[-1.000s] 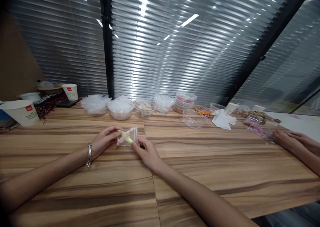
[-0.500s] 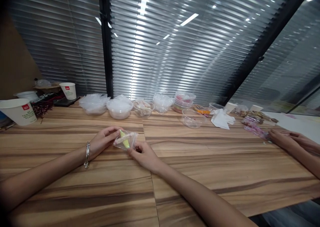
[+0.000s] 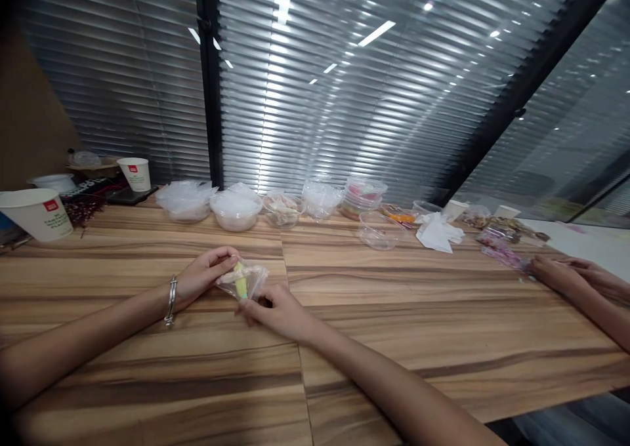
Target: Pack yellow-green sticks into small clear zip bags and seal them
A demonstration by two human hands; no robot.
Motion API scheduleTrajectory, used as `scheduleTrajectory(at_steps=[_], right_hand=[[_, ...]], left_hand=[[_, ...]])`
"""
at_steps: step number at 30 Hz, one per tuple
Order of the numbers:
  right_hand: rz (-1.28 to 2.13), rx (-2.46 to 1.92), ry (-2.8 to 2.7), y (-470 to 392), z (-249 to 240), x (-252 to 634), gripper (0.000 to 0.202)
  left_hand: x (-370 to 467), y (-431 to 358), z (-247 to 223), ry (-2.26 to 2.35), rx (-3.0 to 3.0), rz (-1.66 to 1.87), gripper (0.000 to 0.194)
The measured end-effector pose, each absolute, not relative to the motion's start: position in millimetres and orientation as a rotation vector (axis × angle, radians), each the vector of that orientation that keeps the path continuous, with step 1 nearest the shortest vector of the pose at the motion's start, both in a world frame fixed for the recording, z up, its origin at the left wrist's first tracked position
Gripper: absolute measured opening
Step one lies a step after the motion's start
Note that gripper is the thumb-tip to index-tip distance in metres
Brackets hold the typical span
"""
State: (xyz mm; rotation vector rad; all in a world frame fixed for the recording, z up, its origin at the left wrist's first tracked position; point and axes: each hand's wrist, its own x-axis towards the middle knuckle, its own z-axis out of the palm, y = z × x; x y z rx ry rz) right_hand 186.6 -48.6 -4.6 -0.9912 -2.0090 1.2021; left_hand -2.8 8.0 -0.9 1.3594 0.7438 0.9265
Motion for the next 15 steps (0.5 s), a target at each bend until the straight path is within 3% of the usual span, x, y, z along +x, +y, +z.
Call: scheduleTrajectory(at_steps=[15], right_hand=[[1.253, -1.086, -1.850, -51.2, -3.0, 186.5, 0.042]], left_hand=[[-2.8, 5.7, -1.6, 0.691, 1.363, 0.820, 0.036]])
